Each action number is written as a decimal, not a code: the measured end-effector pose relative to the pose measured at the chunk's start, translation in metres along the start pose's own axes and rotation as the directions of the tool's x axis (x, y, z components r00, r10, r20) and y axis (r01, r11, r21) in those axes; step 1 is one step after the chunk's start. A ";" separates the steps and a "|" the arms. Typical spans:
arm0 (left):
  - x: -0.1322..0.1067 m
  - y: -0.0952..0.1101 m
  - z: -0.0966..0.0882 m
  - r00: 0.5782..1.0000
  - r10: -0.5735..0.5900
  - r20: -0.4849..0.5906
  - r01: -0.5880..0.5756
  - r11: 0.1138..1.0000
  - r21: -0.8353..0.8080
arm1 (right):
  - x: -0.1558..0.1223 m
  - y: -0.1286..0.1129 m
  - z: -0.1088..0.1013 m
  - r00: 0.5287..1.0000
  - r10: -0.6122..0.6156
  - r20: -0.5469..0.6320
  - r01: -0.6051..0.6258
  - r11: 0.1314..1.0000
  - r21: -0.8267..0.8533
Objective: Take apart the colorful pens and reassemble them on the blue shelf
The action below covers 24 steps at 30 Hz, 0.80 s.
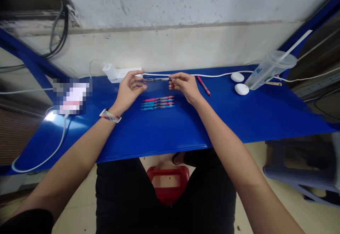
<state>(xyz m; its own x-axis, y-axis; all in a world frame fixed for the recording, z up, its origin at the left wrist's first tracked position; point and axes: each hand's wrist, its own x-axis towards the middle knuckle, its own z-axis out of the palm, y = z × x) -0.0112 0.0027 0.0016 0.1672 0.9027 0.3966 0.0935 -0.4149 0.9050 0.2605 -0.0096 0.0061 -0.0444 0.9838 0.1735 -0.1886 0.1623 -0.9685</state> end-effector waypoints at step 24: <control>0.001 -0.011 -0.003 0.995 0.072 0.064 -0.077 0.993 0.087 | 0.000 0.002 0.001 1.000 -0.003 -0.005 0.003 1.000 0.002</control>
<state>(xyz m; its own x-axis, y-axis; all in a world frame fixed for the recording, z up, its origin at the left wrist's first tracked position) -0.0149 0.0082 -0.0077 0.2362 0.8614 0.4497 0.1652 -0.4917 0.8550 0.2591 -0.0089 0.0041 -0.0393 0.9837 0.1754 -0.1909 0.1649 -0.9677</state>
